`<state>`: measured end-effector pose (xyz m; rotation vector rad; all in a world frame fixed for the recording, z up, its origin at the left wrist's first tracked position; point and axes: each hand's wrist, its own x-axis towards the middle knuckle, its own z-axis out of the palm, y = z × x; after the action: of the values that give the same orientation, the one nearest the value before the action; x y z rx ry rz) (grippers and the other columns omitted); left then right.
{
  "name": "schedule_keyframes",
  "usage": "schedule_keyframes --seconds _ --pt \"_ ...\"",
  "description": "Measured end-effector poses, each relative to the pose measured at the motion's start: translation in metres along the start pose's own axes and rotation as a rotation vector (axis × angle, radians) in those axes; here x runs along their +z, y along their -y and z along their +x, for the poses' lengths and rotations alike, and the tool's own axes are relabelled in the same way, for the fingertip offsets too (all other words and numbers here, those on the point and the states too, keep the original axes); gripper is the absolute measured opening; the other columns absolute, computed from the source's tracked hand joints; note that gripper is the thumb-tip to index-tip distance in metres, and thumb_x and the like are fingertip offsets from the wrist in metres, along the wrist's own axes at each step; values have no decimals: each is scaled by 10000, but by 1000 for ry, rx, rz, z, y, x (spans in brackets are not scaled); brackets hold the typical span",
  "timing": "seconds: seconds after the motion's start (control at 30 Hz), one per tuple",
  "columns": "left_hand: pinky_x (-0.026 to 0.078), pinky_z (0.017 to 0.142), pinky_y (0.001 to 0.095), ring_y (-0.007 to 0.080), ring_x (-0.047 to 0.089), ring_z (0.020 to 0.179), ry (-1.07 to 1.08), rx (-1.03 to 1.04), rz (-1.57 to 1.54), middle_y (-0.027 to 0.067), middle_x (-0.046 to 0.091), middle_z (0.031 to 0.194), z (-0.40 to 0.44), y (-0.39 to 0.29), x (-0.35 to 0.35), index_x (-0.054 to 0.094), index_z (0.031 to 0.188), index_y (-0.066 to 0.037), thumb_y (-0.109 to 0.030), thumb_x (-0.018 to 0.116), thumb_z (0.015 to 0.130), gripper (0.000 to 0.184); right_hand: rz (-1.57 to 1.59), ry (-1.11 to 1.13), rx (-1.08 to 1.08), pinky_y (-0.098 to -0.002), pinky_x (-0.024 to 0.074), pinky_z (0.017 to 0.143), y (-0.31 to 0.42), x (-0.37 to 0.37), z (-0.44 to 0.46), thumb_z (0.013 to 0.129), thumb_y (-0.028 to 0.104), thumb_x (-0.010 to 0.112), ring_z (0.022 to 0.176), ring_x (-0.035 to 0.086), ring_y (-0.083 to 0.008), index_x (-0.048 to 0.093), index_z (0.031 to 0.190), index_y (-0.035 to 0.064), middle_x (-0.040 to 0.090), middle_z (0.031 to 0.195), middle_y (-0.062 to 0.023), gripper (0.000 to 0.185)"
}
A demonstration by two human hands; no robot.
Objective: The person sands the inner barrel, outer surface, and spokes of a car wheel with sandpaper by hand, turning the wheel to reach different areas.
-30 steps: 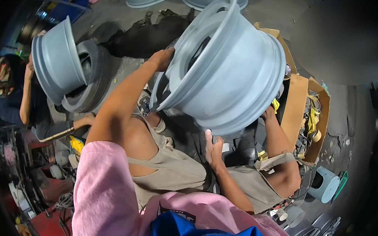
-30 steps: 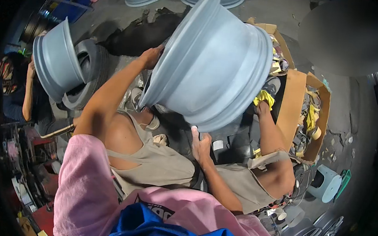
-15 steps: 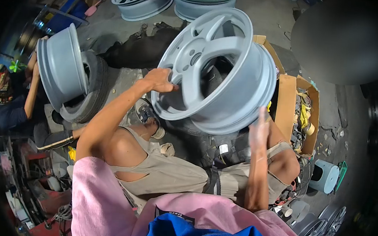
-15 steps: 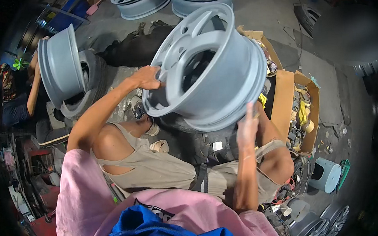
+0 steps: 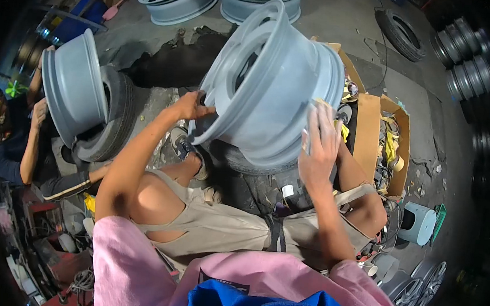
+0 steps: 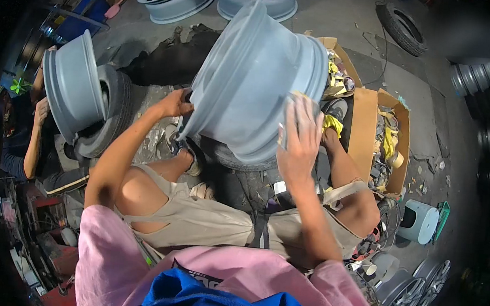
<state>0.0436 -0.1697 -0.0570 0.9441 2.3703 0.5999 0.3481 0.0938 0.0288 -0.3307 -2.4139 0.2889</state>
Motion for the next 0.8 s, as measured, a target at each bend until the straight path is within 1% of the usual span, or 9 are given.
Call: schedule_keyframes --seconds 0.1,0.17,0.3,0.4,0.47,0.5,0.57,0.67,0.8 --pt "553 858 461 404 723 1000 -17 -28 32 283 730 1030 -4 -13 -5 611 1271 101 -498 808 834 767 -86 66 -125 -558 302 1203 -11 21 56 1033 266 579 1418 486 -344 540 1460 15 539 1497 -200 497" --pt "554 845 465 407 725 995 44 -85 73 283 733 1034 -4 -16 -8 599 1297 104 -518 803 835 802 22 41 -48 -515 366 1170 -46 52 108 1059 354 527 1357 537 -381 597 1389 -3 600 1417 -236 492" --pt "550 864 488 440 710 1022 77 -47 177 293 730 1043 -13 -17 -16 638 1269 80 -598 762 850 806 141 491 308 -473 465 1074 -79 97 214 1086 396 436 1213 610 -469 657 1281 -43 685 1249 -268 529" --pt "545 897 503 451 709 1006 -61 95 250 291 732 1009 -23 -16 -24 652 1265 58 -653 721 861 821 529 24 225 -498 394 1147 -1 81 168 1090 371 409 1329 542 -438 626 1356 -11 622 1387 -240 513" --pt "559 834 459 423 727 928 -149 113 210 258 738 949 -37 -51 -47 691 1156 35 -506 681 959 575 335 -221 48 -536 288 1214 53 69 87 1079 328 442 1464 421 -378 569 1448 32 505 1538 -190 490" --pt "558 832 445 392 731 923 -206 134 95 249 738 957 -42 -69 -55 694 1151 39 -467 665 980 535 315 -177 -30 -580 190 1244 65 70 38 1039 282 509 1546 306 -314 511 1516 71 405 1624 -135 522" --pt "557 829 431 360 736 919 -256 156 -14 241 737 965 -56 -110 -68 698 1146 44 -428 649 1001 496 178 210 -176 -583 185 1244 78 55 -49 1004 190 547 1537 332 -323 536 1500 68 427 1615 -135 511" --pt "549 810 401 305 720 926 -363 279 -141 214 730 995 -78 -166 -76 699 1137 48 -357 629 1022 427 28 291 -165 -575 199 1241 37 42 -74 979 175 573 1534 343 -308 542 1498 76 442 1610 -109 529" --pt "522 764 385 295 687 903 -342 371 -260 212 715 1033 -81 -201 -69 688 1134 66 -360 636 1021 444 -77 0 -97 -569 312 1183 -20 33 40 1018 244 523 1425 483 -330 573 1462 69 536 1511 -160 480"
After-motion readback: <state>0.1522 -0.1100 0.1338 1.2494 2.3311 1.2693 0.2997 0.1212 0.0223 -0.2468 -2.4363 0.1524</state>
